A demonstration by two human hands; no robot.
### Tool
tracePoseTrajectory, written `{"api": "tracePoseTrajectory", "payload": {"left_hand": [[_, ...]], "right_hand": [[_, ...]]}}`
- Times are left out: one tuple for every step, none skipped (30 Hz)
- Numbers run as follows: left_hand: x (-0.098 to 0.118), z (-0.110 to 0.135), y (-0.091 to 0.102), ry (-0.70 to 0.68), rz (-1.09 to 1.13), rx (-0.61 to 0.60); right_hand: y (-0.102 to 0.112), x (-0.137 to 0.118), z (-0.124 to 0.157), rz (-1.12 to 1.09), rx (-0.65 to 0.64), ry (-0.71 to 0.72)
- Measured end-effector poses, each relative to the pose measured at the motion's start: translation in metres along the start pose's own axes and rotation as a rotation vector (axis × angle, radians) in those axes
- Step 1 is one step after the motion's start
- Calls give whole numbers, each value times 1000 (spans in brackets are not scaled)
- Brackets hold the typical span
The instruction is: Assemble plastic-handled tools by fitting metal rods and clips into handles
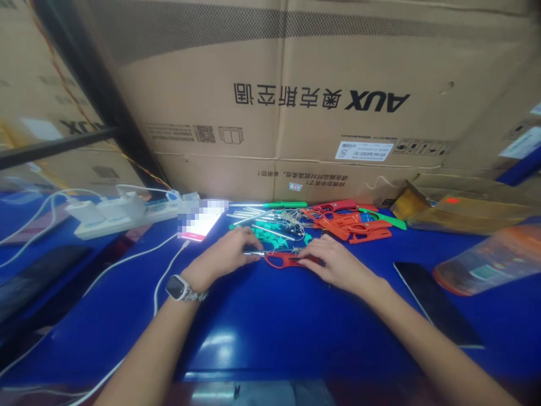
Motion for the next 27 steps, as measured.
{"api": "tracePoseTrajectory", "payload": {"left_hand": [[0,0,-1,-4,-11,-11],[0,0,-3,-3,-18,-15],[-2,0,-4,-1,-20,-16],[-3,0,-5,0,-18,-14],[-5,0,-6,-2,-12,-11],[-6,1,-7,-8,-6,-8],[-7,1,-8,-16,-1,-7],[-7,1,-9,-22,5,-8],[-8,1,-10,-26,14,-7],[-8,1,-10,-25,25,-7],[-8,1,-10,-19,34,-7],[-8,1,-10,-9,42,-10],[-7,0,-10,4,47,-14],[-7,0,-10,19,50,-21],[-6,-1,-10,34,51,-31],[-6,-1,-10,49,51,-41],[-5,-1,-10,63,51,-49],[-5,-1,-10,73,53,-53],[-5,-1,-10,80,54,-56],[-4,-1,-10,84,55,-57],[-4,-1,-10,86,54,-57],[-5,-1,-10,87,51,-56],[-5,-1,-10,85,48,-55],[-5,-1,-11,83,45,-53],[-6,-1,-11,79,44,-51],[-6,-1,-11,74,44,-47],[-6,-1,-12,68,44,-45]], "right_hand": [[0,-1,1,9,-17,2],[-1,-2,1,13,-28,5],[-1,-3,2,12,-32,10],[-1,-4,2,8,-31,14],[-1,-4,2,0,-26,19],[0,-4,3,-8,-18,22],[0,-3,3,-16,-9,25],[1,-3,4,-24,-2,25],[1,-2,4,-31,1,22],[1,0,5,-37,2,15],[1,1,5,-41,0,5],[0,2,5,-42,-5,-4],[-1,2,5,-41,-11,-12],[-1,2,4,-40,-16,-17],[-2,2,4,-36,-18,-17],[-2,1,3,-32,-19,-14],[-3,1,2,-26,-19,-9],[-4,0,1,-20,-17,-6],[-5,0,0,-17,-13,-4],[-6,1,-1,-19,-8,-3],[-7,1,-2,-29,-5,-6],[-8,2,-3,-48,-3,-9],[-9,3,-3,-71,-2,-10],[-11,3,-3,-95,-2,-9],[-12,3,-3,-116,-4,-6],[-12,3,-3,-132,-3,-1],[-13,3,-3,-142,0,4]]}}
Point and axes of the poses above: each hand's wrist, its own z-axis away from the middle knuckle, its own y-axis out of the back of the hand, x = y × z, the point moved 9 cm from there along -z, towards the middle knuckle, and after that the axes turned 7 degrees about -y, right-handed, at the moved point
